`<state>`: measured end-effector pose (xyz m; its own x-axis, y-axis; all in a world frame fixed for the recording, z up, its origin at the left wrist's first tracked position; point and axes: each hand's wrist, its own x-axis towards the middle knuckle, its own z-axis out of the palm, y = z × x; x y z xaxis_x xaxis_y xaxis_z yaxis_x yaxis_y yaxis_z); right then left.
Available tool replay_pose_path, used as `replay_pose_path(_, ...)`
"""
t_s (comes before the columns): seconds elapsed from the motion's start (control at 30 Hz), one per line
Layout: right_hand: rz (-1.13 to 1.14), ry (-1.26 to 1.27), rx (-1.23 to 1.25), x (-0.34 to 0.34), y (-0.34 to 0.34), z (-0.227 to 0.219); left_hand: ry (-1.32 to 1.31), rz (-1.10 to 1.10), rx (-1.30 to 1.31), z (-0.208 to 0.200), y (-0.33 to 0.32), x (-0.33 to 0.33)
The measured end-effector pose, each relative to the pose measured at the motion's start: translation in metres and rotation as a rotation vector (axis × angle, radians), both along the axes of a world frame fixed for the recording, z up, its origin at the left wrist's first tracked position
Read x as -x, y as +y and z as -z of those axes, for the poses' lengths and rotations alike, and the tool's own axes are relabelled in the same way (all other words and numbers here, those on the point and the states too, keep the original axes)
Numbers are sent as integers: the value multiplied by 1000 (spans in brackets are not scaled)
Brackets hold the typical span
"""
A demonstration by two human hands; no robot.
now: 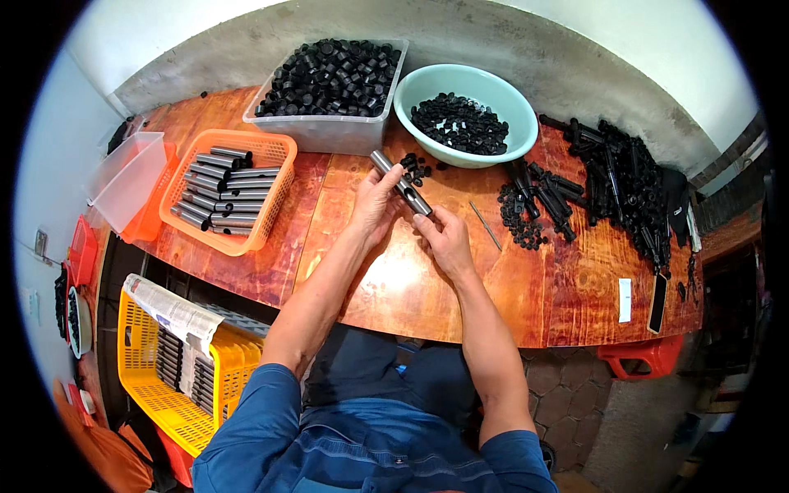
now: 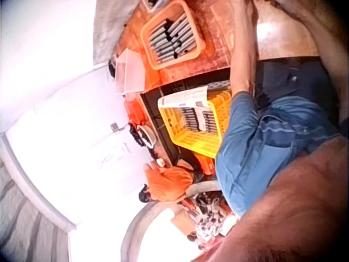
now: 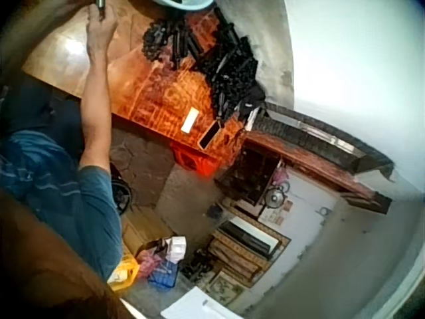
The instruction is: The person assembles small black plastic components onto cylindrical metal rods. They pick up a rod, insert a black piece, and use a thin metal tool to push it into place. The person repeats this process, placing finished rods into a yellow basket.
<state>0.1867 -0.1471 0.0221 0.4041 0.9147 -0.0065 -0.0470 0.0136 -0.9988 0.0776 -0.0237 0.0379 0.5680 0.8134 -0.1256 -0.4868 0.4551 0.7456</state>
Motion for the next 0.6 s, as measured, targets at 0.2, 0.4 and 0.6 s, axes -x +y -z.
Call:
replay_pose_path(0.2,-11,-150,59,1,4,-2,-138,70,35,20,9,1)
replay_pose_path(0.4,63,26,-15,1,2,4,-183,187,115,7,12,10)
replay_pose_path(0.6,63,353,-208,-21,1,-1,-106,472,61,9,17,26)
